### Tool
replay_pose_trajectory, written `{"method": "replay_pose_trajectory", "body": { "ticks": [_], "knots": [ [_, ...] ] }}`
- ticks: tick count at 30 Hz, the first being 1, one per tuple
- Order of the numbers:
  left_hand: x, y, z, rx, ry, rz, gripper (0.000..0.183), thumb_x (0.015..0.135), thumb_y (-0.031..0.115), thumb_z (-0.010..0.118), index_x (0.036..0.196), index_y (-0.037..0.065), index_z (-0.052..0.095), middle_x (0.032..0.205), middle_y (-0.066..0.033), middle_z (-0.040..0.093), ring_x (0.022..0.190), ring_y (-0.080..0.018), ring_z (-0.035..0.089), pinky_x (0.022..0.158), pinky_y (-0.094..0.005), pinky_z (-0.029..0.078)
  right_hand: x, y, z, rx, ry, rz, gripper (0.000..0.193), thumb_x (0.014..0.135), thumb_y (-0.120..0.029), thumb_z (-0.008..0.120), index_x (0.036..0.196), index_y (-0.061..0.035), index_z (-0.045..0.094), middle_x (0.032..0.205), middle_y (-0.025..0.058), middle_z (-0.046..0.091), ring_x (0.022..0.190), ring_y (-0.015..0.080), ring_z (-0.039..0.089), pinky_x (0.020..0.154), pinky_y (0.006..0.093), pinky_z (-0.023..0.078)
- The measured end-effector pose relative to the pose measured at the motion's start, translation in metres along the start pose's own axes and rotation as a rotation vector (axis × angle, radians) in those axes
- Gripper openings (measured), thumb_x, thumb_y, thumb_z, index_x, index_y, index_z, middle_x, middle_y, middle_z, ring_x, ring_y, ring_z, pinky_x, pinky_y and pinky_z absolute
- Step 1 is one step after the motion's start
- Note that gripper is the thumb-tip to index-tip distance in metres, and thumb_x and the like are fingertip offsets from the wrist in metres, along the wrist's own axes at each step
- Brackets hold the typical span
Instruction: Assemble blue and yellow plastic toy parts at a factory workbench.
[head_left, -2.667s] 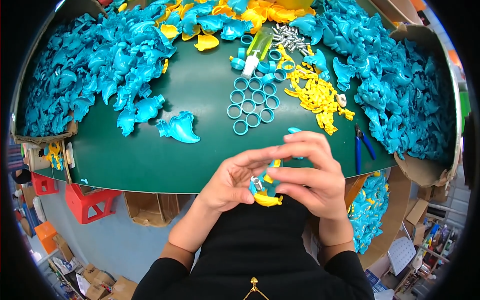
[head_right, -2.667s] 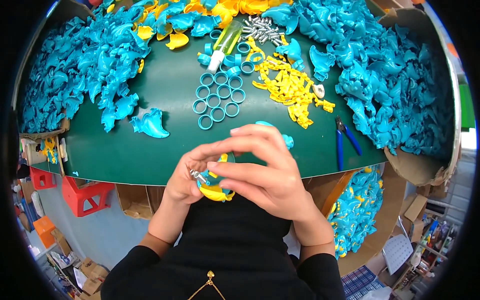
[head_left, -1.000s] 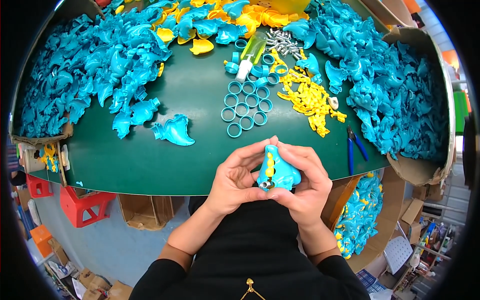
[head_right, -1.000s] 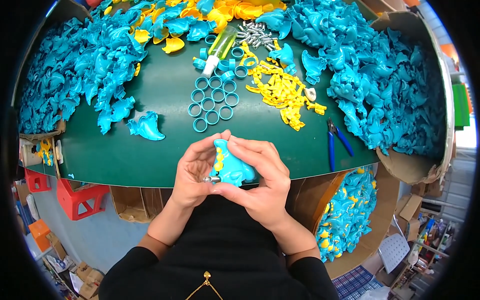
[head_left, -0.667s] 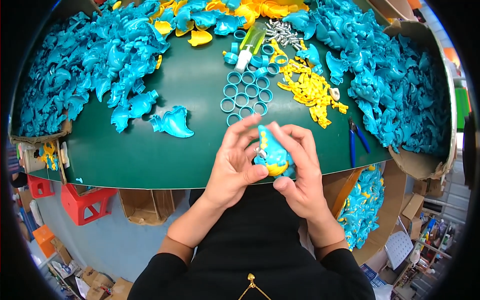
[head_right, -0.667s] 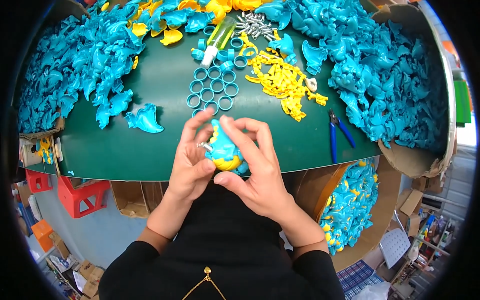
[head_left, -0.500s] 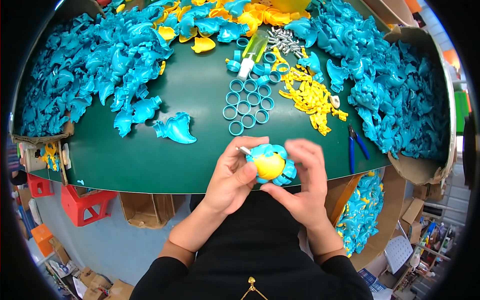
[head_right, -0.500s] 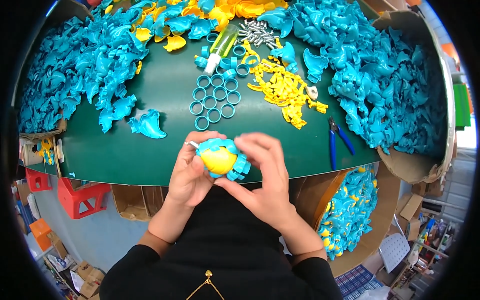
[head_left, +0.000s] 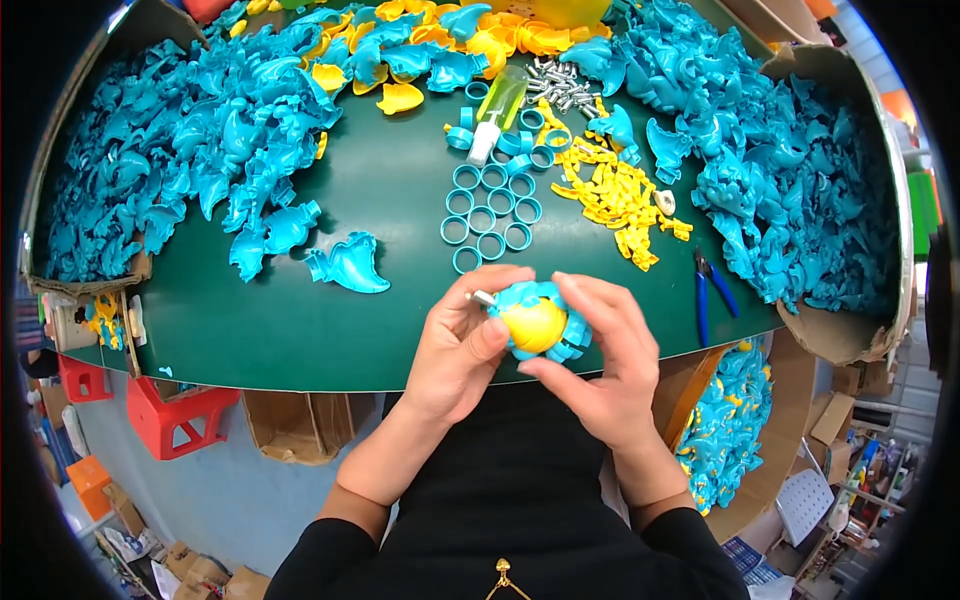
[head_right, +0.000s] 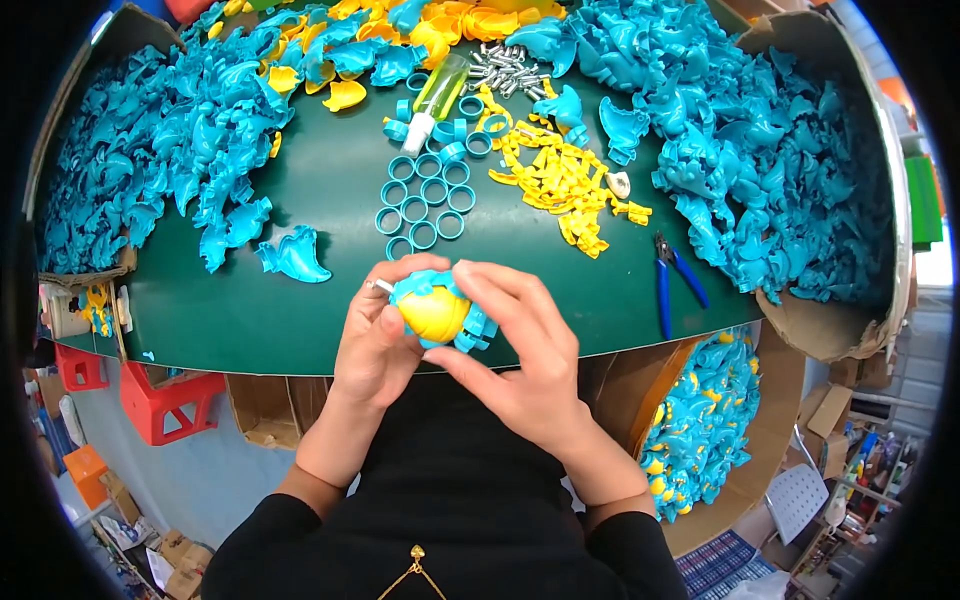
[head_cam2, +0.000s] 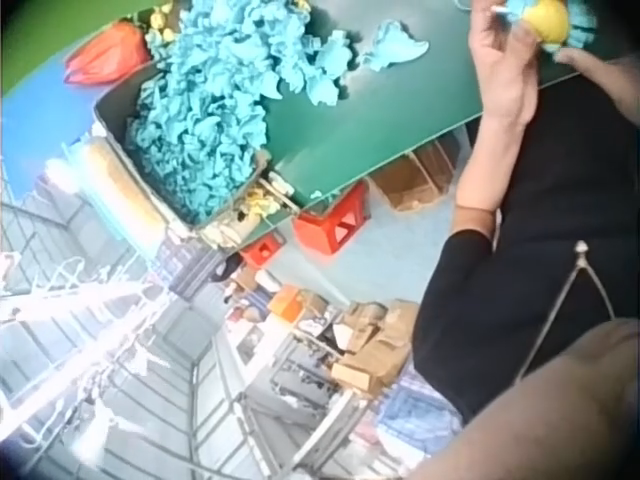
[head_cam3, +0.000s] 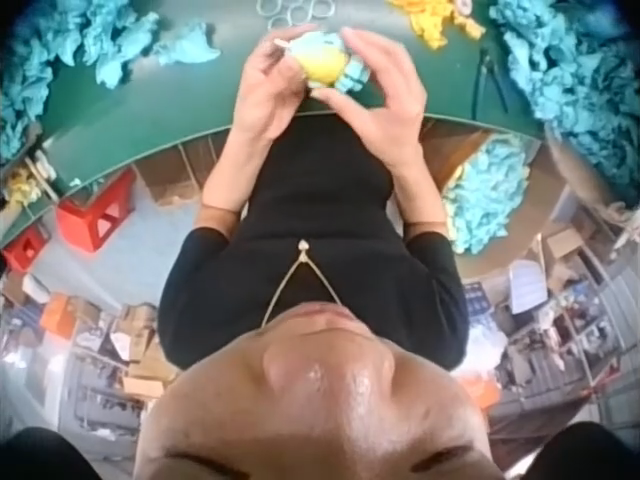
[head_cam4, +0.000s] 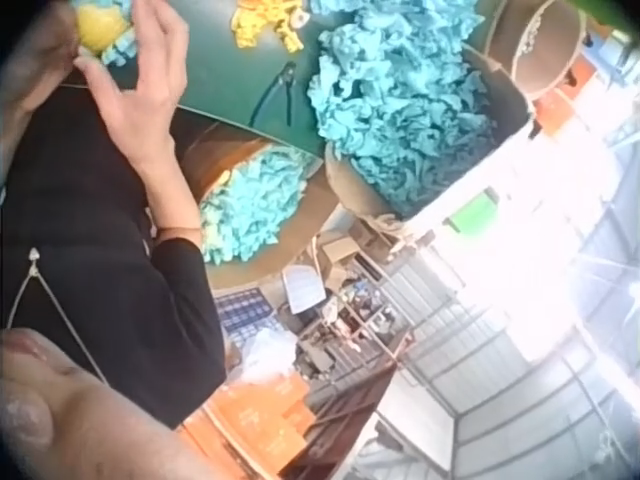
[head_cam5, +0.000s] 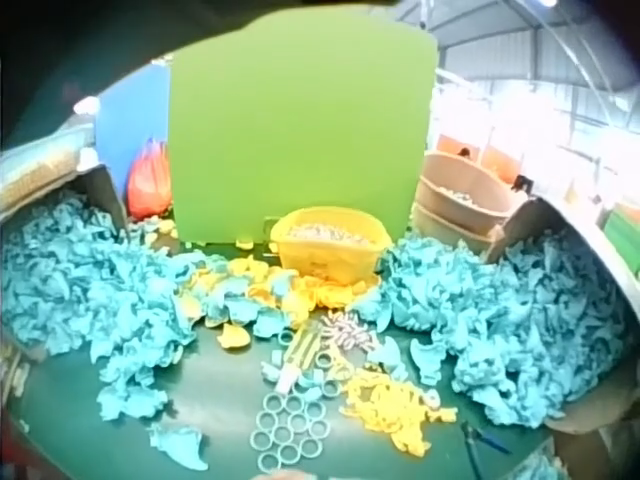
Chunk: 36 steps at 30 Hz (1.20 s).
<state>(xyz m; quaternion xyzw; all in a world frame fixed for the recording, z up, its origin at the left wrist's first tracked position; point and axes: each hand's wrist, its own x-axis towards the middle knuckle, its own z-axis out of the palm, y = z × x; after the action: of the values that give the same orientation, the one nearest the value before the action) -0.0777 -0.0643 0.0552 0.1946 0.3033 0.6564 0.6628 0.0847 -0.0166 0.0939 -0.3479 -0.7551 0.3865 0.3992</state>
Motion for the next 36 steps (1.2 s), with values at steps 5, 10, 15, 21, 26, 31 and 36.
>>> {"method": "replay_pose_trajectory", "body": {
  "ticks": [5, 10, 15, 21, 26, 31, 36],
  "knots": [
    [0.003, -0.009, 0.006, -0.037, -0.033, 0.132, 0.056, 0.091, 0.018, 0.074, 0.138, 0.0, 0.051, 0.149, -0.0132, 0.045, 0.129, -0.0208, 0.052, 0.107, -0.0366, 0.045, 0.002, 0.0, 0.004, -0.181, 0.055, -0.131, 0.07, 0.066, -0.01, 0.091, 0.128, 0.0009, 0.063, 0.118, 0.018, 0.066, 0.106, 0.0285, 0.068, 0.088, 0.0361, 0.057],
    [0.004, -0.009, 0.004, -0.069, -0.023, 0.027, 0.055, 0.092, 0.012, 0.072, 0.14, -0.001, 0.049, 0.154, -0.0148, 0.04, 0.132, -0.0211, 0.05, 0.107, -0.0353, 0.045, -0.001, 0.007, -0.002, -0.184, 0.03, -0.131, 0.068, 0.066, -0.008, 0.091, 0.127, 0.0009, 0.064, 0.118, 0.0186, 0.066, 0.101, 0.0288, 0.069, 0.087, 0.0364, 0.057],
    [0.008, -0.012, 0.026, -0.164, 0.053, 0.121, 0.058, 0.092, 0.007, 0.071, 0.143, -0.002, 0.045, 0.151, -0.0146, 0.044, 0.129, -0.0208, 0.054, 0.105, -0.0352, 0.048, -0.004, 0.015, 0.007, -0.285, 0.127, -0.226, 0.066, 0.067, -0.008, 0.09, 0.127, 0.0012, 0.064, 0.121, 0.0198, 0.065, 0.103, 0.0295, 0.069, 0.088, 0.0369, 0.057],
    [0.004, -0.015, 0.023, -0.078, 0.124, 0.214, 0.065, 0.088, 0.002, 0.074, 0.145, -0.007, 0.043, 0.157, -0.0187, 0.037, 0.13, -0.0221, 0.053, 0.106, -0.0372, 0.049, 0.011, -0.003, 0.0, 0.118, 0.019, 0.101, 0.041, 0.088, -0.006, 0.073, 0.127, 0.0017, 0.063, 0.131, 0.0189, 0.061, 0.116, 0.0274, 0.063, 0.093, 0.0339, 0.054],
    [-0.001, -0.016, 0.02, -0.036, 0.141, 0.214, 0.068, 0.088, 0.005, 0.075, 0.146, -0.008, 0.041, 0.156, -0.0201, 0.037, 0.129, -0.0196, 0.053, 0.104, -0.0348, 0.049, 0.023, -0.008, -0.003, 0.124, -0.01, 0.233, 0.03, 0.09, -0.001, 0.068, 0.12, 0.0028, 0.07, 0.111, 0.0181, 0.073, 0.1, 0.0194, 0.07, 0.088, 0.0282, 0.053],
    [-0.001, -0.015, 0.021, -0.109, 0.146, 0.057, 0.07, 0.09, 0.003, 0.072, 0.149, -0.008, 0.036, 0.157, -0.019, 0.037, 0.127, -0.0206, 0.055, 0.104, -0.0317, 0.048, 0.019, -0.009, -0.012, -0.008, -0.068, 0.234, 0.034, 0.087, -0.002, 0.072, 0.12, 0.0019, 0.07, 0.108, 0.0182, 0.074, 0.096, 0.0217, 0.073, 0.085, 0.0283, 0.054],
    [-0.002, -0.027, 0.024, 0.124, 0.08, 0.296, 0.07, 0.09, 0.0, 0.071, 0.149, -0.008, 0.034, 0.157, -0.0182, 0.037, 0.126, -0.0203, 0.055, 0.104, -0.0323, 0.048, 0.03, -0.013, -0.023, -0.056, -0.161, 0.173, 0.036, 0.083, 0.0, 0.074, 0.119, 0.0019, 0.07, 0.109, 0.0193, 0.074, 0.095, 0.0233, 0.074, 0.083, 0.0295, 0.056]
  ]
}}
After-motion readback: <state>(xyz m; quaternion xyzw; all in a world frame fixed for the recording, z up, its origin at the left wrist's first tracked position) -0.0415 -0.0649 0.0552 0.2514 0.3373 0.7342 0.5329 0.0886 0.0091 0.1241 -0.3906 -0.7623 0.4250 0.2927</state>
